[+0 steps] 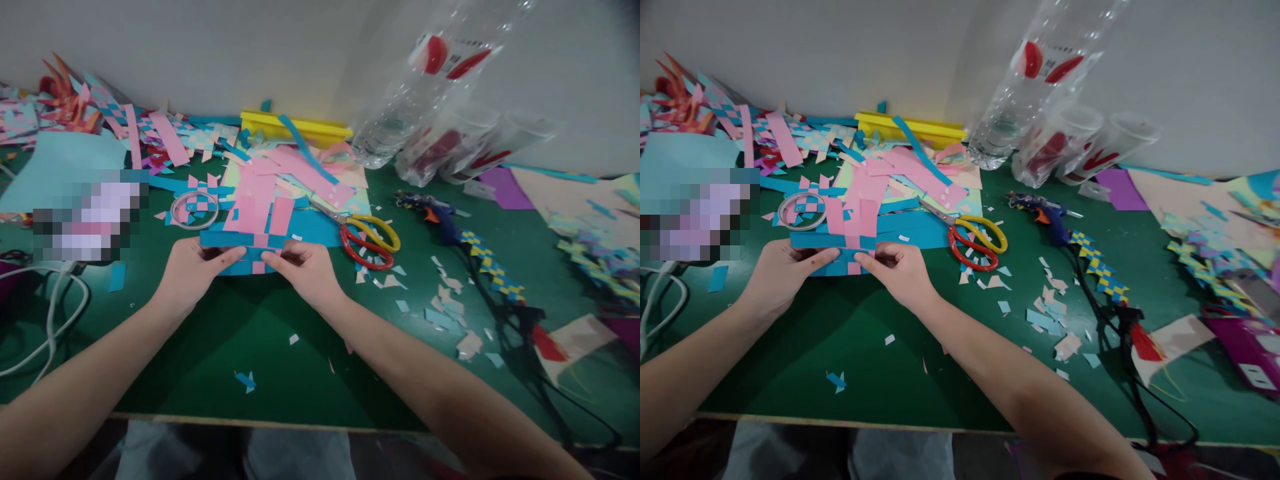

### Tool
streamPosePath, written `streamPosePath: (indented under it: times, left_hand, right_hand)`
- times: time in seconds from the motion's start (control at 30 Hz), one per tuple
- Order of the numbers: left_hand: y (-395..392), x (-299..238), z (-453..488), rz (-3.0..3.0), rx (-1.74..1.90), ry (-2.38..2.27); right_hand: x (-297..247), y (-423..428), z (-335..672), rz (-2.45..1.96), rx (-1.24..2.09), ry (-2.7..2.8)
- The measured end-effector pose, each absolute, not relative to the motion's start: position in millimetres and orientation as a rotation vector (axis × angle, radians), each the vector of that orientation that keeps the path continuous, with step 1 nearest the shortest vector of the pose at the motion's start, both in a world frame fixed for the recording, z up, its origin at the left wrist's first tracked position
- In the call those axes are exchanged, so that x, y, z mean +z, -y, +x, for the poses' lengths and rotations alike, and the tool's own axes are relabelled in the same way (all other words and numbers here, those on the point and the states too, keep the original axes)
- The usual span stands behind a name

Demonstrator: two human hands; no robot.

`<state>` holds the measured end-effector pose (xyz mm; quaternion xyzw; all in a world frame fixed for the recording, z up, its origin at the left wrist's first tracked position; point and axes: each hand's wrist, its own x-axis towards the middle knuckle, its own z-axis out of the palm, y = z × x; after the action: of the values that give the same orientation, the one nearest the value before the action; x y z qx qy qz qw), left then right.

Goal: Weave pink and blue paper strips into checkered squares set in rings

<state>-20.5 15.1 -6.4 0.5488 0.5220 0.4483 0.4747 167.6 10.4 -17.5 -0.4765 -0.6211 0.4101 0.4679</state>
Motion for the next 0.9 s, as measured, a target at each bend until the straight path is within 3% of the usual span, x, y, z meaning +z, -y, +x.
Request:
streamPosePath:
  times: [0.3, 0.9]
  left_hand:
    - [-16.0, -4.6, -20.1, 1.430, 1.070, -1.359]
    - [-19.8, -4.1, -20.5, 1.420, 1.068, -1.408]
  right_hand:
    - [-18.3, -12.4, 168.2, -1.180, 1.160, 1.496]
    - [-17.3, -13.1, 167.0, -1.256, 1.128, 1.440]
